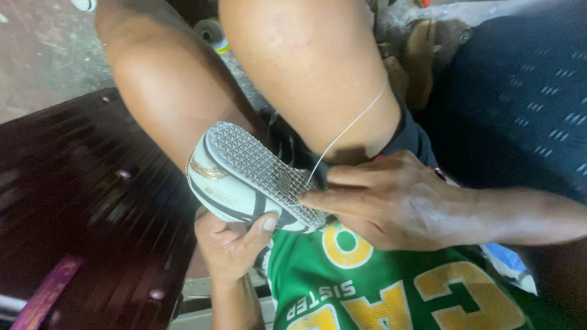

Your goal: The person sews the sole of a white sneaker using a needle and thread. They repeatedly push the needle through the shoe's sole and pull the thread tight, holding the shoe with one hand while stitching with the other.

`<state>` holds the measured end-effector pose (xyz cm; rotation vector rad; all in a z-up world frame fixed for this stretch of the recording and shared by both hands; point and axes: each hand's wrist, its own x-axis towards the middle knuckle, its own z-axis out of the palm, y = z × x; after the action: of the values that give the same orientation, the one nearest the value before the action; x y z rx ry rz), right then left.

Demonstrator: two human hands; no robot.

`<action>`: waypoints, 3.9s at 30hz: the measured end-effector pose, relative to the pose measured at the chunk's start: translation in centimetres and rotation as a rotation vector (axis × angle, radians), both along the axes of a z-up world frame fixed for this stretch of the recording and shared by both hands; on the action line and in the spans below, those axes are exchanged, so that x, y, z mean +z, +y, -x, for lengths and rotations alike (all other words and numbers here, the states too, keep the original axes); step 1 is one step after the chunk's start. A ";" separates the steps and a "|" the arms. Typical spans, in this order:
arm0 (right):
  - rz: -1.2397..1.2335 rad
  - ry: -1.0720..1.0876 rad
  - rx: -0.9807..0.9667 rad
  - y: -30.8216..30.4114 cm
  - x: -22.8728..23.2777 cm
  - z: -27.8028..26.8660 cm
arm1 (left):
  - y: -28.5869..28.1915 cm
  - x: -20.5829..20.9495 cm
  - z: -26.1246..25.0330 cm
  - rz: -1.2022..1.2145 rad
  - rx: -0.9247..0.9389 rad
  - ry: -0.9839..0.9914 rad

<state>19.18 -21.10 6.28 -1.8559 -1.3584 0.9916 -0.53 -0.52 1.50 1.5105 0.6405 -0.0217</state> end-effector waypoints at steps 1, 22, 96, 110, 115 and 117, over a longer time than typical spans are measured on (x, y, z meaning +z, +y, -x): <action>0.096 0.049 0.023 0.1 -0.2 -0.3 | 0.3 0.2 -0.5 -0.084 -0.076 0.015; 0.091 0.111 0.093 1.0 -1.5 -4.4 | 2.8 1.3 -5.7 -0.325 -0.561 -0.009; 0.113 -0.085 -0.052 0.3 0.5 -1.1 | 2.2 1.8 -5.6 0.011 -0.335 0.127; 0.008 -0.133 -0.051 0.6 -0.8 -1.1 | 1.9 1.2 -6.9 0.009 -0.411 0.161; 0.041 -0.253 0.048 1.2 0.3 -1.4 | 2.6 2.3 -7.5 -0.192 -0.525 0.114; 0.001 -0.335 0.070 1.1 0.6 -1.7 | 2.8 2.6 -7.9 -0.257 -0.534 -0.003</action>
<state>20.87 -20.01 6.90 -2.0534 -1.6251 0.7357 7.39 2.24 4.10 1.8948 0.2265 -0.3560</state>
